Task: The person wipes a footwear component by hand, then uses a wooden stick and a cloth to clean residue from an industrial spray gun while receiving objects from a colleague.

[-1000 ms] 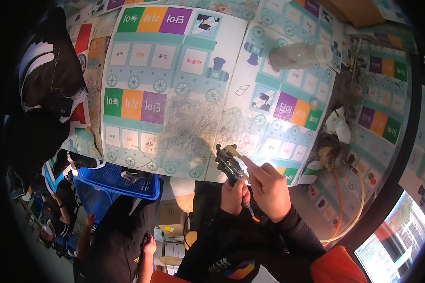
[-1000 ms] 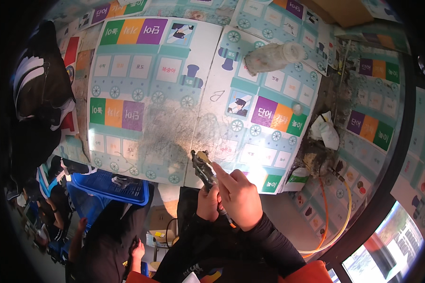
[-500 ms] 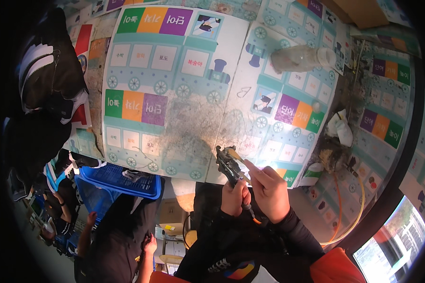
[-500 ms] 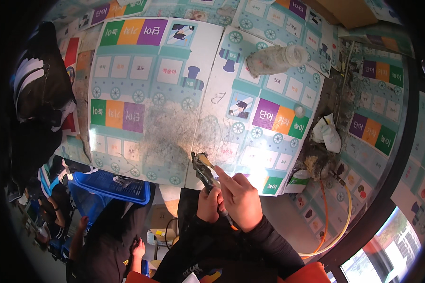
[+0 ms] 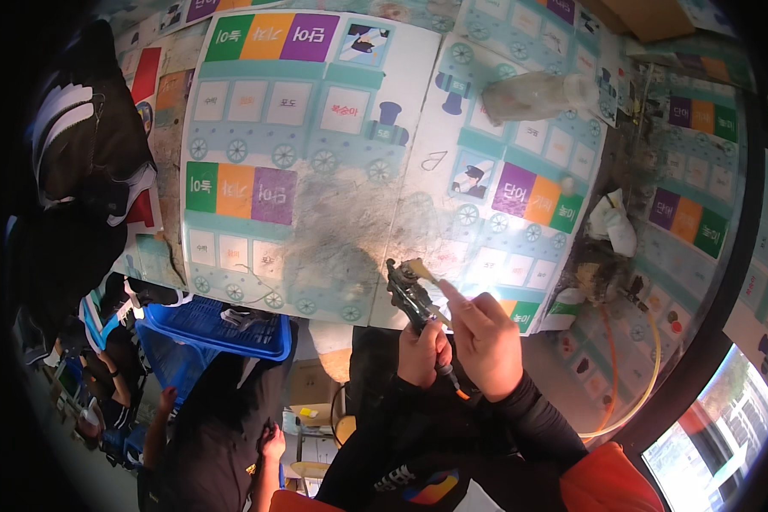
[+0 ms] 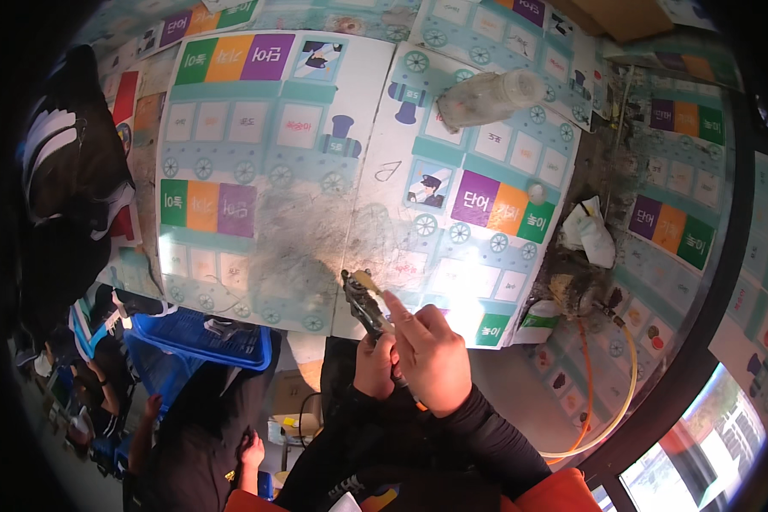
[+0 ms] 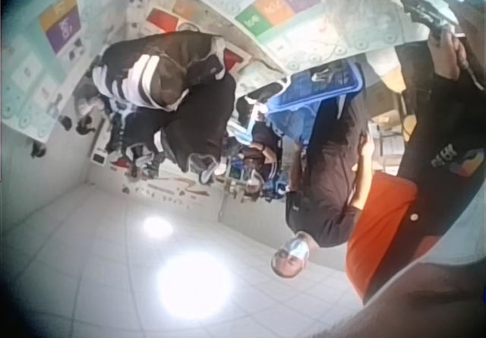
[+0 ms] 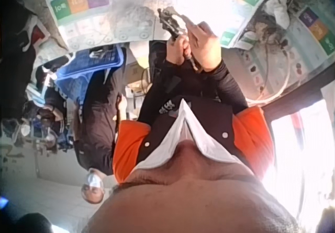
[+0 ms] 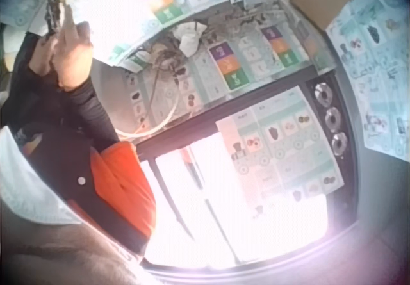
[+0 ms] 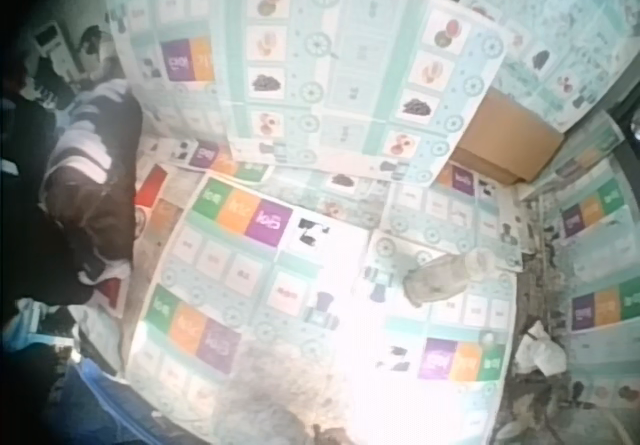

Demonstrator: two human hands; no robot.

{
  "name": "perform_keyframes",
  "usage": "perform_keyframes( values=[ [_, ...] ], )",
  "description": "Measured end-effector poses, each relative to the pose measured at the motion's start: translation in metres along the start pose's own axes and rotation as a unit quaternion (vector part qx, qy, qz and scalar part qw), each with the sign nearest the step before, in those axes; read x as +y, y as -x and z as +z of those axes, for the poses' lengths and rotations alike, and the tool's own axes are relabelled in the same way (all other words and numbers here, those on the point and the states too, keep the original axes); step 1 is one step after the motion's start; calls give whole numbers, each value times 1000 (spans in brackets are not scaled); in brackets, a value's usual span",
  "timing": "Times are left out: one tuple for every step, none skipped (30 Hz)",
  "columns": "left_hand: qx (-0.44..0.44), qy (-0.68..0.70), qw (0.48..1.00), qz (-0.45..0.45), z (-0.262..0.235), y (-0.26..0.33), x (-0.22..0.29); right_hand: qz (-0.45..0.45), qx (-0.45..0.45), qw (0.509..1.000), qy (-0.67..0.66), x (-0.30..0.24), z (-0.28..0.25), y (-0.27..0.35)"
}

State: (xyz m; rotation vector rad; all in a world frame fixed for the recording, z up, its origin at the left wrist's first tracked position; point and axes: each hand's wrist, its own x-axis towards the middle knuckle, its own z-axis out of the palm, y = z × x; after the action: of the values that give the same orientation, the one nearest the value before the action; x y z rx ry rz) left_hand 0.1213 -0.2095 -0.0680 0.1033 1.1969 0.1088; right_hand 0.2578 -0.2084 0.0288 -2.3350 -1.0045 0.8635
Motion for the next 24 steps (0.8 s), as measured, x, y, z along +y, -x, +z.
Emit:
perform_keyframes(
  values=[
    [-12, 9, 1000, -10, 0, -1, 0, 12, 9, 1000, 0, -1, 0, -2],
    [-12, 10, 1000, -11, 2, 0, -1, 12, 9, 1000, 0, -1, 2, -2],
    [2, 4, 1000, 8, 4, -1, -1, -1, 10, 1000, -4, -2, 7, -3],
    [16, -2, 1000, 26, 6, 0, -1, -14, 11, 1000, -8, -4, 11, -4],
    [19, 9, 1000, 12, 5, 2, 0, -3, -6, 1000, -3, -8, 12, -9],
    [18, 10, 1000, 12, 4, 1, -2, -3, -7, 1000, 0, -8, 13, -11],
    [18, 10, 1000, 10, 3, 1, -4, -4, -13, 1000, -4, -9, 13, -12],
    [18, 10, 1000, 12, 1, -1, -2, -6, -18, 1000, -9, -10, 14, -14],
    [17, 9, 1000, 11, 0, -1, -1, 5, -19, 1000, -8, -9, 10, -7],
    [-2, 11, 1000, 1, -1, -1, 2, 2, -15, 1000, -3, -8, 4, -2],
    [-21, 14, 1000, -11, -2, 2, 3, -1, -12, 1000, 6, -3, -2, 1],
    [-21, 16, 1000, -11, -4, 2, 1, -4, -9, 1000, 15, 1, -7, 2],
    [-16, 11, 1000, -11, -7, 1, -1, 3, -11, 1000, 28, -1, -13, 2],
    [-12, 6, 1000, -10, -9, -2, -4, 9, 7, 999, 30, -1, -17, 0],
    [-22, 2, 1000, -14, -12, -2, -4, 27, 11, 999, 33, -3, -20, -2],
    [-21, 3, 1000, -12, -11, -3, -6, 45, 16, 998, 36, -3, -22, -4],
    [-22, 16, 1000, -10, -10, -3, -7, 22, 22, 999, 24, -3, -17, -5],
    [-23, 29, 999, -8, -10, -3, -7, 0, 28, 1000, 12, -3, -10, -6],
    [-27, 27, 999, -10, -12, -5, -8, -15, 4, 1000, 7, -5, -4, -8],
    [-27, 27, 999, -11, -9, -3, -6, 0, -14, 1000, 5, -6, 3, -8],
    [-18, 18, 1000, -6, -4, -2, -2, 1, -17, 1000, 2, -7, 5, -9],
    [-9, 9, 1000, -2, -1, -1, -1, 3, -19, 1000, 0, -7, 5, -10],
    [-8, 10, 1000, 0, -2, -1, -1, 1, -20, 1000, -1, -5, 3, -8],
    [-10, 16, 1000, -4, -5, -2, -3, -2, -18, 1000, 11, -2, -3, -2]
  ],
)
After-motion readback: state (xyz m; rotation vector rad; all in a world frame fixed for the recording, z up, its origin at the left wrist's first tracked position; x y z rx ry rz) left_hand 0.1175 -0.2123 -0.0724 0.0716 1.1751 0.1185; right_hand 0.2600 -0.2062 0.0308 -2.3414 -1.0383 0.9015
